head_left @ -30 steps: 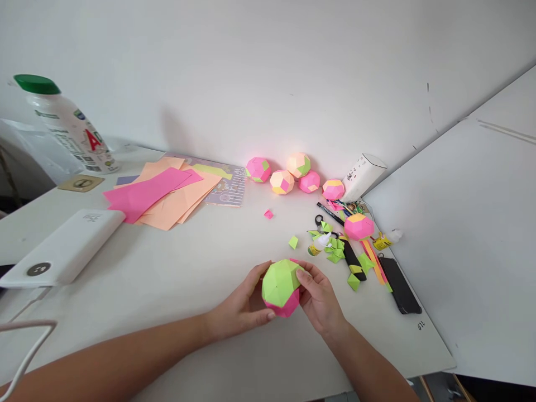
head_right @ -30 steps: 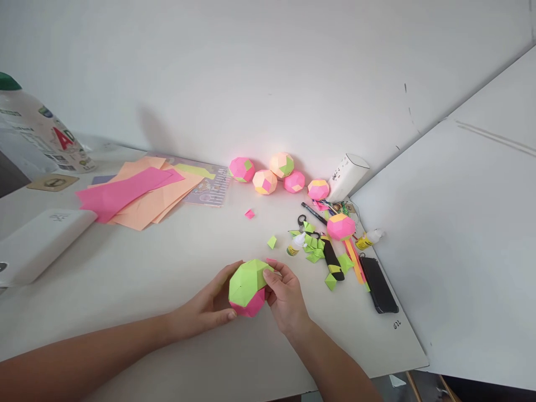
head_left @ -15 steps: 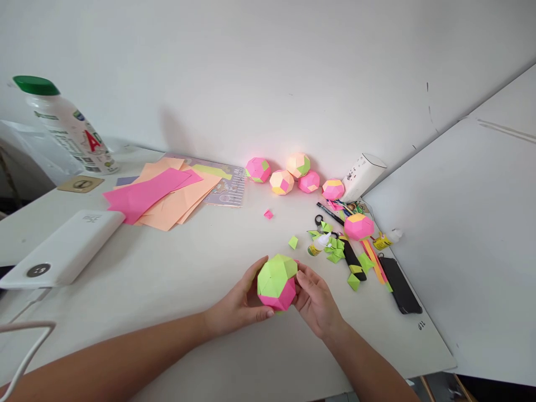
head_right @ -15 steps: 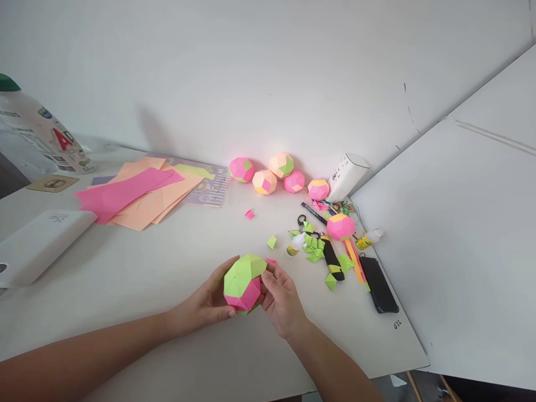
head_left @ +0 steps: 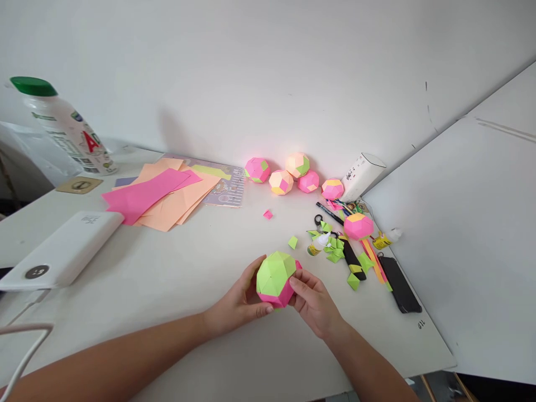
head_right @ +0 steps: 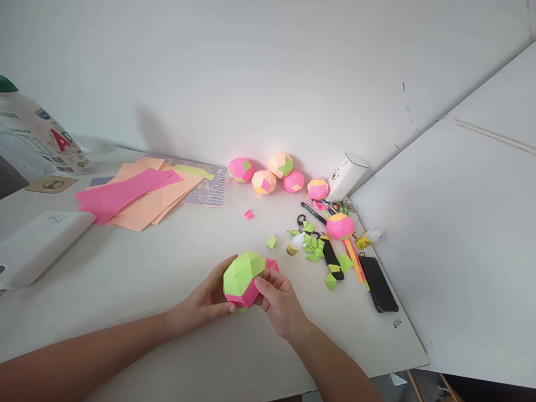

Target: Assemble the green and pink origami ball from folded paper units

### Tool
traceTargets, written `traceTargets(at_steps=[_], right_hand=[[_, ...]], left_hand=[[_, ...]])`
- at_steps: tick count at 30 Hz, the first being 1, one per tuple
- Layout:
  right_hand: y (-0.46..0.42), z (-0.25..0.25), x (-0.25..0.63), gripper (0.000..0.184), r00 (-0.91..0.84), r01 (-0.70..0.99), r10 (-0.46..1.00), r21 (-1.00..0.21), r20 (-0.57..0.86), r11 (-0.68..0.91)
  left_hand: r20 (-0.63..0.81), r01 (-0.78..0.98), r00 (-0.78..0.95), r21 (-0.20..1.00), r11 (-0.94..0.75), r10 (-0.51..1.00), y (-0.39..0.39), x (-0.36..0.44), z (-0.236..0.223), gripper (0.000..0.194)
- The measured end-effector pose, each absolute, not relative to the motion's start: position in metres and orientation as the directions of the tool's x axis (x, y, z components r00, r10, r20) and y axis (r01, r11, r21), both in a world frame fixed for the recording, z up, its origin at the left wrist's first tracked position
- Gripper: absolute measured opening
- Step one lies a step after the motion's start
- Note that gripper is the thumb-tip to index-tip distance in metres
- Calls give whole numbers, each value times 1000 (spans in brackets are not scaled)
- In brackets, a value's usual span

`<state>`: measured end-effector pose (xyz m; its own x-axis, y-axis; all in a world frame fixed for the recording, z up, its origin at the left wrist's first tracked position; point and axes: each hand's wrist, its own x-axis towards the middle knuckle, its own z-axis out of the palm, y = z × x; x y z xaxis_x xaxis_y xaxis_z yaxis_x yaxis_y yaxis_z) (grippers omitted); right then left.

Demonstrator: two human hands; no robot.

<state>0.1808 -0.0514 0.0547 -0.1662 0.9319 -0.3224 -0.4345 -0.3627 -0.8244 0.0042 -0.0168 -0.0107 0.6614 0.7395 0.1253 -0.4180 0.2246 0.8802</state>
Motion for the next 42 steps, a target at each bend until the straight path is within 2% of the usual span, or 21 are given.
traceTargets(at_steps=[10,14,18,23,28,36,38,40,42], right_hand=[[-46,56,184,18,-248,-518,885,-718,-395,-466],[-47,55,185,19,-217,-510,901,-743,-377,-433],[-50,53,186,18,-141,-448,949,-837,-282,-315],[-55,49,187,24,-74,-192,990,-973,-117,-129],[-58,50,180,21,-201,8,980,-1000,0,2],[-61,61,182,19,-226,188,959,-958,171,215],[-56,64,191,19,-112,291,960,-915,257,279],[-46,65,209,23,101,473,922,-833,374,286],[-32,63,233,25,343,675,796,-720,498,160]], left_hand=[[90,-400,631,889,224,771,-15,3,-16,81],[81,-393,649,887,241,757,-14,3,-17,74],[50,-369,643,894,252,765,-12,3,-16,72],[80,-398,688,873,282,721,-11,2,-6,68],[26,-371,873,683,629,487,-13,1,7,65],[-73,-376,844,624,685,531,-6,0,10,49],[-84,-387,839,603,698,538,-5,0,6,46],[-128,-376,834,581,722,537,-4,-1,2,45],[-155,-385,825,551,741,544,-4,-2,-1,45]])
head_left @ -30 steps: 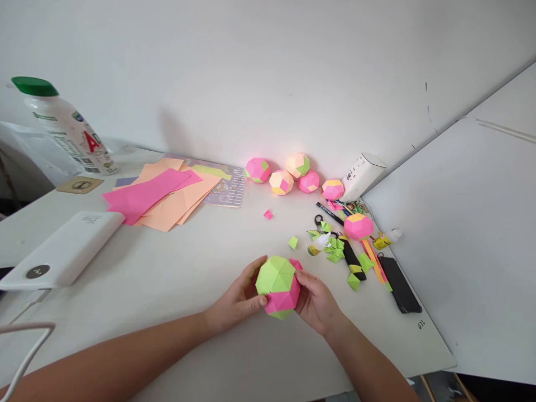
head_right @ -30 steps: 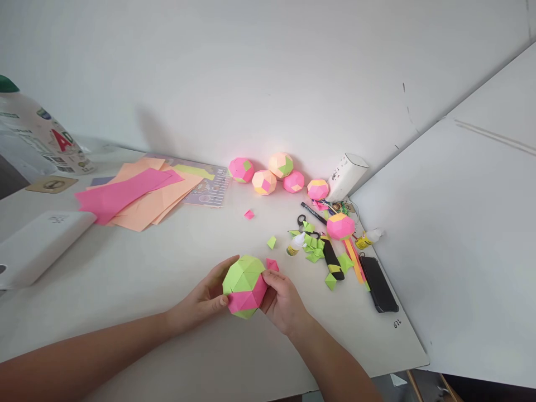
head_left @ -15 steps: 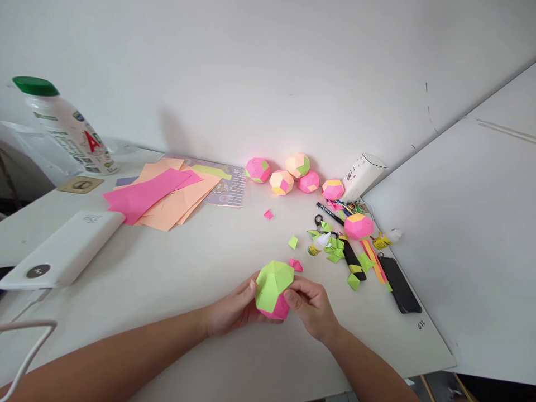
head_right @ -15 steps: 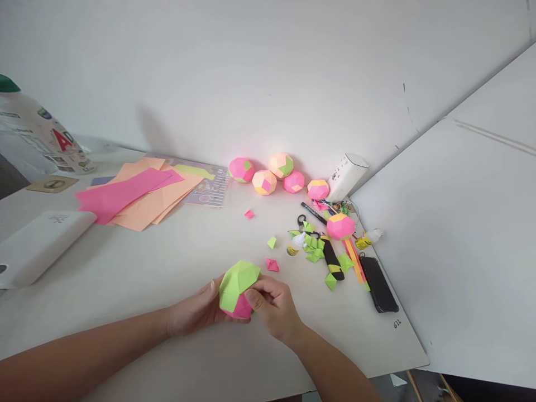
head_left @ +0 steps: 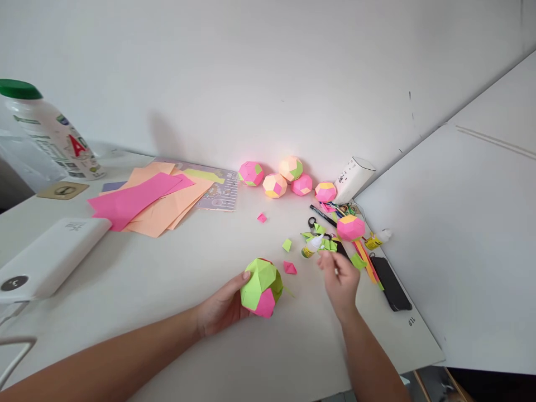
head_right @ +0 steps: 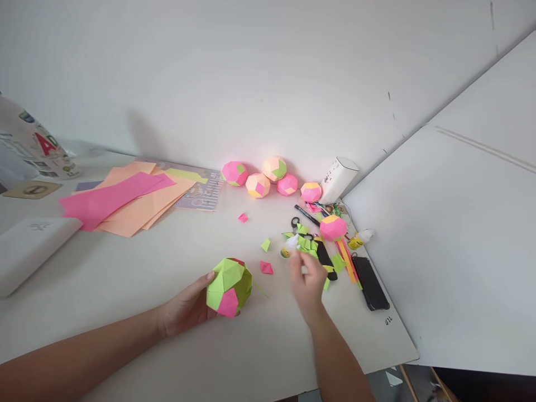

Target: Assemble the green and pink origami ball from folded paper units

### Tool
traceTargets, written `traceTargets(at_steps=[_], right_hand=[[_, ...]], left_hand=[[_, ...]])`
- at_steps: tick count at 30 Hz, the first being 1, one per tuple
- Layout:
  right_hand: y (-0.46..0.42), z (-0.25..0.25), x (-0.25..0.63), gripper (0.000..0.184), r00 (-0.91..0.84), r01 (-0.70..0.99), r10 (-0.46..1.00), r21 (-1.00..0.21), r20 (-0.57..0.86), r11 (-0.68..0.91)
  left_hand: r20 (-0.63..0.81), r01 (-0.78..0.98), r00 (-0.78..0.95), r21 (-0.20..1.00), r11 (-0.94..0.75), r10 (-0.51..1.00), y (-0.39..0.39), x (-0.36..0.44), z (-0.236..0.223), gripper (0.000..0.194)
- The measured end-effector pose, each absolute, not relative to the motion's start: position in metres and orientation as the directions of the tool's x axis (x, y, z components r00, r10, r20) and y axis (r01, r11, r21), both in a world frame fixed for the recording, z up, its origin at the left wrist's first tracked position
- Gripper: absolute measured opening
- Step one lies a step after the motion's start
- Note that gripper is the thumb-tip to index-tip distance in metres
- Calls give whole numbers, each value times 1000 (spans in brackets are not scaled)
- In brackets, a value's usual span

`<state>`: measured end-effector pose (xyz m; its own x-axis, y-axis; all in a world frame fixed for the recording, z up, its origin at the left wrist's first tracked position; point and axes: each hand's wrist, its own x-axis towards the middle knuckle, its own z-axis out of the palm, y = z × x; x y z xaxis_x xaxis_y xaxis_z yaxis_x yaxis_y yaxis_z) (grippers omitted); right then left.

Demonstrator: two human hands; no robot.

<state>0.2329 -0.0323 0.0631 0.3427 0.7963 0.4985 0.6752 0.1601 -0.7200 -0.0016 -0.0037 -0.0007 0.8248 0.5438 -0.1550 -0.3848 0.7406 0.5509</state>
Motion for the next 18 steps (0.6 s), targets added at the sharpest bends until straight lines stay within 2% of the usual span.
traceTargets(at_steps=[2,3,4,9,14,18], right_hand=[[-17,60,260,28,422,816,749,-574,510,-69],[-11,57,274,29,408,864,786,-474,465,-168],[-5,54,285,28,400,879,806,-431,436,-203],[8,39,312,29,330,926,903,-277,276,-254],[5,42,306,35,281,954,945,-150,165,-258],[-1,48,298,26,244,968,966,-84,84,-238]], left_hand=[[-172,-388,821,533,752,545,-4,-2,-1,45],[-181,-391,818,523,757,547,-4,-2,-1,46],[-193,-392,813,516,762,549,-4,-2,0,46],[-235,-381,802,508,773,549,-4,-3,1,47],[-200,-366,819,538,759,537,-3,-3,-4,50],[-184,-374,816,555,743,548,-2,-3,-4,53]])
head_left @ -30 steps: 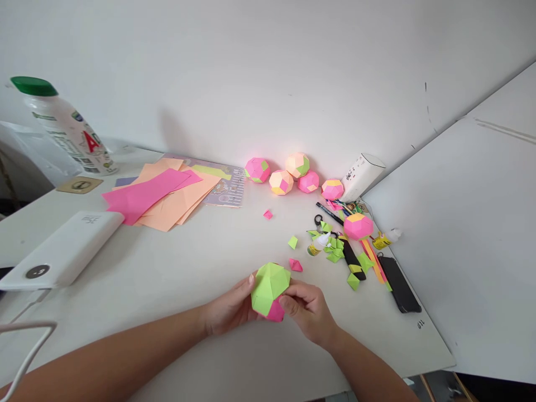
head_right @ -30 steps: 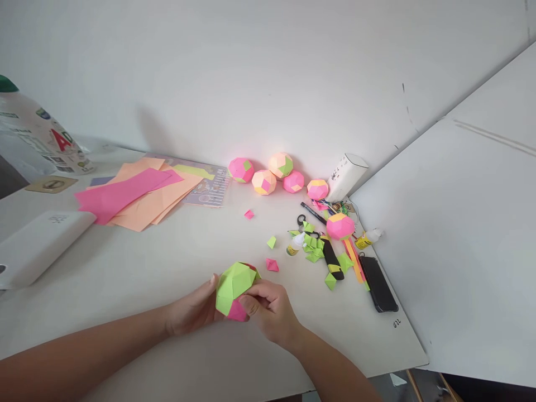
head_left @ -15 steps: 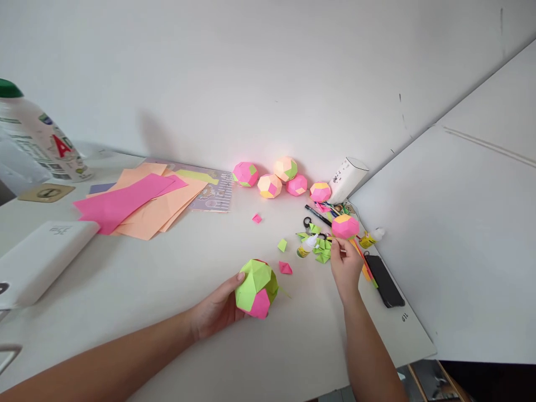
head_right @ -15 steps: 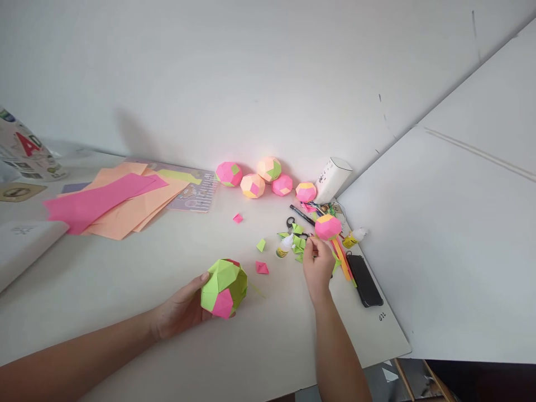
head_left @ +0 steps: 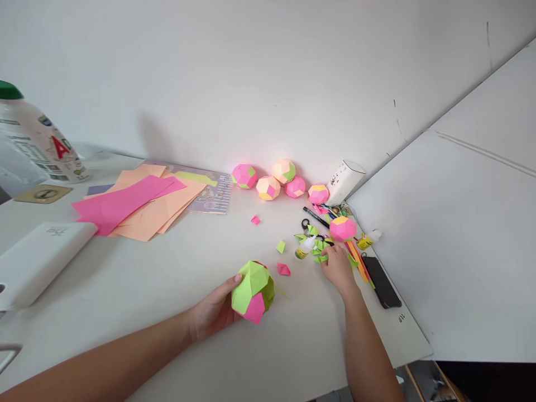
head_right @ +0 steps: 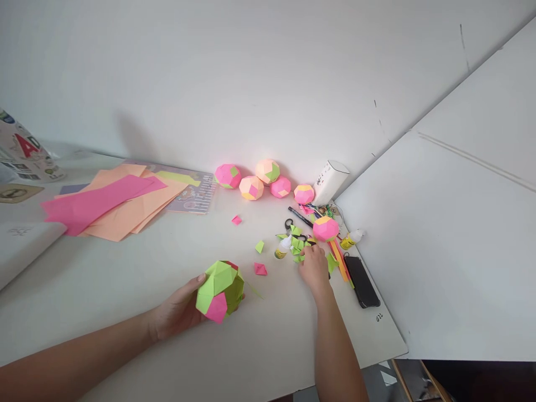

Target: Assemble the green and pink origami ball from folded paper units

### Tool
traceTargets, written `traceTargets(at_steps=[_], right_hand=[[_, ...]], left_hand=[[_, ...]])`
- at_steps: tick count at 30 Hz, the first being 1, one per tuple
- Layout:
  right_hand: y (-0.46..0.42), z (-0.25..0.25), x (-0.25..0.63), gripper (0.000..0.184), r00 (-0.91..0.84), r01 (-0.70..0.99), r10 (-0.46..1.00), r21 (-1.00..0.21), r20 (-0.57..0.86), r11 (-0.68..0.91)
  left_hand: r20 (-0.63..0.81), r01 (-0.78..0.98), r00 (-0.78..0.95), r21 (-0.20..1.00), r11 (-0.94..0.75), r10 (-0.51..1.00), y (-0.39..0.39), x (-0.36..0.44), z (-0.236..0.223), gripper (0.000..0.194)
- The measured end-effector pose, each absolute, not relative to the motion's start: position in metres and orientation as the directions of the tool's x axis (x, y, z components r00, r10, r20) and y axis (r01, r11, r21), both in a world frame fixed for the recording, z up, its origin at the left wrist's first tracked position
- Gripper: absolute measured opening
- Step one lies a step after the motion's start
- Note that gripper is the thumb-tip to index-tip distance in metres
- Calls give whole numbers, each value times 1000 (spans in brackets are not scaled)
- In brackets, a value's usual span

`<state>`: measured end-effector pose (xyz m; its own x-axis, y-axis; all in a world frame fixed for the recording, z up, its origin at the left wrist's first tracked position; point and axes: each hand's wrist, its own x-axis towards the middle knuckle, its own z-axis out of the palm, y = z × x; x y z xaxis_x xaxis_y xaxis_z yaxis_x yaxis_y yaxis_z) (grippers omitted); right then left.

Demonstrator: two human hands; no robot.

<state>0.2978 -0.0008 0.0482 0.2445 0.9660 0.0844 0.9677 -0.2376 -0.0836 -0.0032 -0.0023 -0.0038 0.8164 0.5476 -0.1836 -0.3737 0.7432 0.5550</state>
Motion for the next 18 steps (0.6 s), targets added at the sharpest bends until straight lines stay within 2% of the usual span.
traceTargets(at_steps=[6,10,15,18], right_hand=[[-3,46,285,10,244,969,969,-60,37,-241],[-2,47,278,17,239,964,971,-128,32,-233],[-14,58,261,13,136,929,990,-341,-41,-142],[-25,65,247,12,-3,821,985,-562,-173,-96]], left_hand=[[-165,-380,821,557,738,547,-1,-3,-3,52],[-165,-379,820,562,735,548,0,-3,-7,49],[-78,-403,839,575,712,538,-1,-4,-8,51],[10,-387,878,600,700,478,-3,-4,-4,59]])
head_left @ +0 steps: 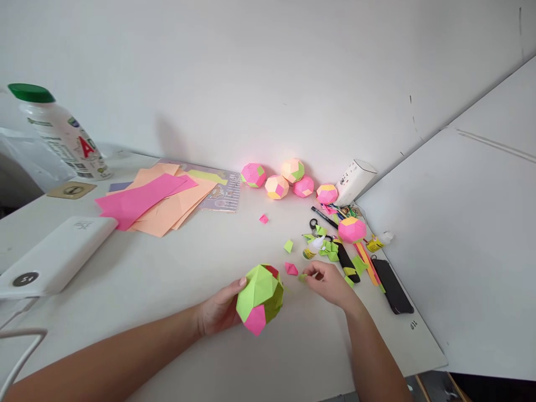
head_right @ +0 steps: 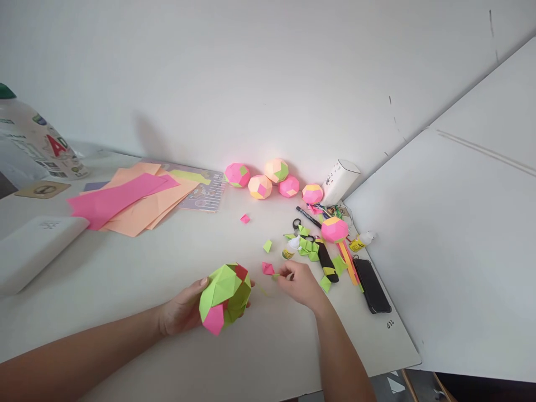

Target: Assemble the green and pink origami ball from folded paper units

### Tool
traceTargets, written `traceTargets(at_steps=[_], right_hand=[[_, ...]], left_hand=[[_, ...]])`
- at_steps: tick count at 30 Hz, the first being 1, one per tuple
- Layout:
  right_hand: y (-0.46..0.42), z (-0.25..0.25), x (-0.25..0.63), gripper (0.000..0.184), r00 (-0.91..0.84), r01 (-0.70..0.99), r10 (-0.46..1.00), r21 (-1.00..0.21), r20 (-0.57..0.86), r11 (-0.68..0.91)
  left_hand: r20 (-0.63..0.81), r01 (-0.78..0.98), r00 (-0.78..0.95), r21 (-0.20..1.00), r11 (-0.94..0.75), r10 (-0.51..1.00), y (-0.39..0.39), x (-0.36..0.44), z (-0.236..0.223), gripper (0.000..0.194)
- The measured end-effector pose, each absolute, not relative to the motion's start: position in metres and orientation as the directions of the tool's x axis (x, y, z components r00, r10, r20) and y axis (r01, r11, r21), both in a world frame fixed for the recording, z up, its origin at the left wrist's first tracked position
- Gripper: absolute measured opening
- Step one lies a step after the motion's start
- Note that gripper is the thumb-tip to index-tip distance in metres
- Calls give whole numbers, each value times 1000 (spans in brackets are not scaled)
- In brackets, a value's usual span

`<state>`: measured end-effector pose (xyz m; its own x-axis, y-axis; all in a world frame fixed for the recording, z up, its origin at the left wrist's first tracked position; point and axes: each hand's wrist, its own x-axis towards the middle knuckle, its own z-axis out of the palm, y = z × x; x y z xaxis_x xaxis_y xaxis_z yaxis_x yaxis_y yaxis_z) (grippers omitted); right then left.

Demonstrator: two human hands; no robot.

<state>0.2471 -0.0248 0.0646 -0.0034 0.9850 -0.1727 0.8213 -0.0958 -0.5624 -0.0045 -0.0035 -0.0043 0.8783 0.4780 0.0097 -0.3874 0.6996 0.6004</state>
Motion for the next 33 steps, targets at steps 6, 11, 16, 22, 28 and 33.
traceTargets(at_steps=[6,11,16,22,28,33], right_hand=[[-34,66,231,16,-267,347,896,-903,-355,-254],[-32,58,225,23,-292,307,888,-914,-355,-265],[-32,47,218,27,-289,270,898,-928,-331,-256],[-31,52,221,30,-92,444,977,-886,-191,-131],[-11,46,250,38,535,669,773,-730,342,-141],[6,17,259,56,387,694,881,-715,272,-84]], left_hand=[[67,-314,925,687,656,373,-8,-7,3,76],[70,-243,954,746,619,291,-9,-5,11,87],[84,-225,963,778,587,258,-10,-4,12,87],[80,-248,952,770,588,296,-12,-4,14,81],[85,-283,934,768,574,347,-10,-5,11,77],[82,-284,933,767,575,351,-9,-6,11,77]])
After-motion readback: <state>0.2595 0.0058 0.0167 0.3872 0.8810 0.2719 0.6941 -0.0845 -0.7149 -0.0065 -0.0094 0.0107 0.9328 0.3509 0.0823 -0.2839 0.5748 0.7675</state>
